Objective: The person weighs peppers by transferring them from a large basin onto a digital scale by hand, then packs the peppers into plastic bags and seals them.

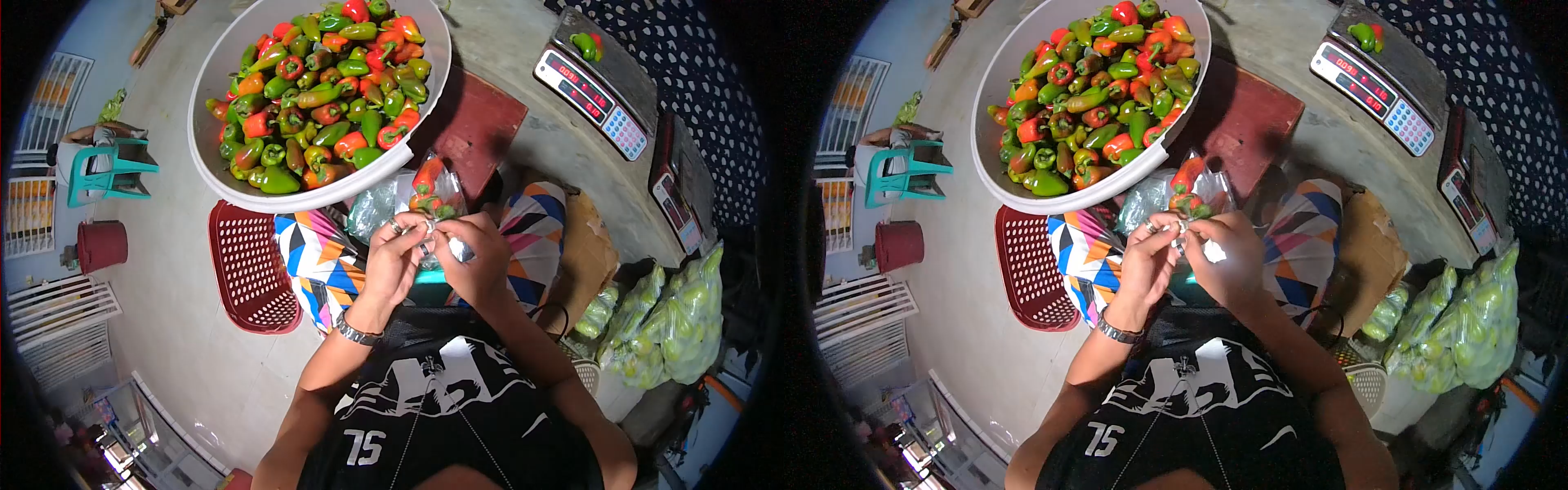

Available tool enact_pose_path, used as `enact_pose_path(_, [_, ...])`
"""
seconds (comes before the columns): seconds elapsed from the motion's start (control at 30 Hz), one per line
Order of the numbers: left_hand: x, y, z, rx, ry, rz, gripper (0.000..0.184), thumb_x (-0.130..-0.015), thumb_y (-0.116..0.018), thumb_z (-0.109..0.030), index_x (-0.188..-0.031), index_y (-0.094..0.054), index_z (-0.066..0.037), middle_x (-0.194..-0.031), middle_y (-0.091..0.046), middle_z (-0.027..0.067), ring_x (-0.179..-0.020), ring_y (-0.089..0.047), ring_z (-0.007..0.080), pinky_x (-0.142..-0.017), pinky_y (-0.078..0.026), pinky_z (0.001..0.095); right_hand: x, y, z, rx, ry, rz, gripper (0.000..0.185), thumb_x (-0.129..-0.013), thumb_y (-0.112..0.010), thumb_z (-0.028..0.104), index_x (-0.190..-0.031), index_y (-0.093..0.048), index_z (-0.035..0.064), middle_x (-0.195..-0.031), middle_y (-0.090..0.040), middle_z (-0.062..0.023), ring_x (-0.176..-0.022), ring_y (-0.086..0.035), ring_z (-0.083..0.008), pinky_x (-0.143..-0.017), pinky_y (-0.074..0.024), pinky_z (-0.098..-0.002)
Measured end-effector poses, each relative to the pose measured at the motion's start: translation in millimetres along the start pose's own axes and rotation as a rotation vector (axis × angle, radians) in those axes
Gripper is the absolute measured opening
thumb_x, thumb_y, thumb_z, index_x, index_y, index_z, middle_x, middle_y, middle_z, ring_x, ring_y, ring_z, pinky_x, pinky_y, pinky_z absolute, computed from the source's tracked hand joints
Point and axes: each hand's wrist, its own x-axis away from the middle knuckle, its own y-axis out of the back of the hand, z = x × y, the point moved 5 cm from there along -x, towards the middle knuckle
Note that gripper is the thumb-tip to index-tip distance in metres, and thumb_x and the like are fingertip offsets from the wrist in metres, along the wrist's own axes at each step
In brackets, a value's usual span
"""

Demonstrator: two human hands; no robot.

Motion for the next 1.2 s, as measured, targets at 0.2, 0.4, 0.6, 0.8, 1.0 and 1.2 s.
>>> enact_pose_path(0.2, [4.8, -5.9, 12.3, -0.091, -0.192, -0.04, 0.009, -0.098, -0.063, 0.003, -0.102, -0.07, 0.001, -0.097, -0.07, 0.0051, -0.086, -0.062, 0.0093, -0.075, -0.048, 0.0235, 2.7, -1.9, -1.4, 0.123, 0.009, -0.035, 0.026, -0.074, -0.082, 0.004, -0.093, -0.065, 0.0088, -0.083, -0.063, -0.008, -0.075, -0.065, -0.0302, -0.067, -0.0529, -0.0415])
enact_pose_path(0.4, [4.1, 1.9, 17.8, 0.014, -0.182, -0.099, 0.008, -0.096, -0.064, 0.003, -0.099, -0.072, 0.002, -0.104, -0.07, 0.0064, -0.087, -0.064, 0.0104, -0.074, -0.048, 0.0236, 5.3, -21.2, -10.4, 0.223, -0.09, 0.118, 0.019, -0.077, -0.077, 0.007, -0.085, -0.059, 0.006, -0.076, -0.06, -0.0088, -0.072, -0.063, -0.0302, -0.064, -0.0507, -0.0421])
enact_pose_path(0.6, [-13.3, 33.0, 30.2, 0.016, 0.009, -0.141, 0.006, -0.092, -0.066, 0.004, -0.093, -0.072, 0.003, -0.113, -0.071, 0.0103, -0.084, -0.066, 0.0134, -0.071, -0.049, 0.0225, 15.0, -44.2, -46.9, 0.187, 0.076, 0.27, 0.016, -0.078, -0.066, 0.008, -0.085, -0.051, 0.0047, -0.079, -0.055, -0.0164, -0.074, -0.06, -0.0366, -0.068, -0.0502, -0.0479])
enact_pose_path(0.8, [-33.3, 46.6, 17.4, -0.344, 0.021, -0.112, 0.007, -0.087, -0.069, 0.001, -0.092, -0.073, 0.003, -0.085, -0.074, 0.0074, -0.076, -0.067, 0.0131, -0.069, -0.049, 0.0228, 7.5, -55.6, -53.0, 0.22, 0.228, 0.335, 0.019, -0.075, -0.066, 0.008, -0.086, -0.05, 0.0044, -0.079, -0.053, -0.0165, -0.075, -0.059, -0.0359, -0.069, -0.0504, -0.0472])
enact_pose_path(1.0, [-36.7, 55.2, 8.7, -0.78, -0.104, -0.166, 0.013, -0.087, -0.066, 0.004, -0.098, -0.072, 0.003, -0.087, -0.074, 0.0066, -0.08, -0.067, 0.0119, -0.08, -0.052, 0.0252, 4.0, -58.2, -60.7, 0.163, 0.339, 0.391, 0.021, -0.074, -0.07, 0.009, -0.085, -0.053, 0.005, -0.078, -0.053, -0.0139, -0.074, -0.059, -0.0327, -0.066, -0.0506, -0.0444])
enact_pose_path(1.2, [-31.8, 35.0, -5.7, -0.898, -0.442, 0.139, 0.025, -0.091, -0.069, 0.004, -0.115, -0.073, -0.001, -0.131, -0.063, 0.0091, -0.108, -0.064, 0.0136, -0.091, -0.052, 0.027, 0.7, -55.4, -73.6, -0.117, -0.001, 0.37, 0.023, -0.075, -0.075, 0.003, -0.086, -0.055, 0.0059, -0.078, -0.055, -0.0107, -0.069, -0.06, -0.0301, -0.061, -0.0481, -0.0424])
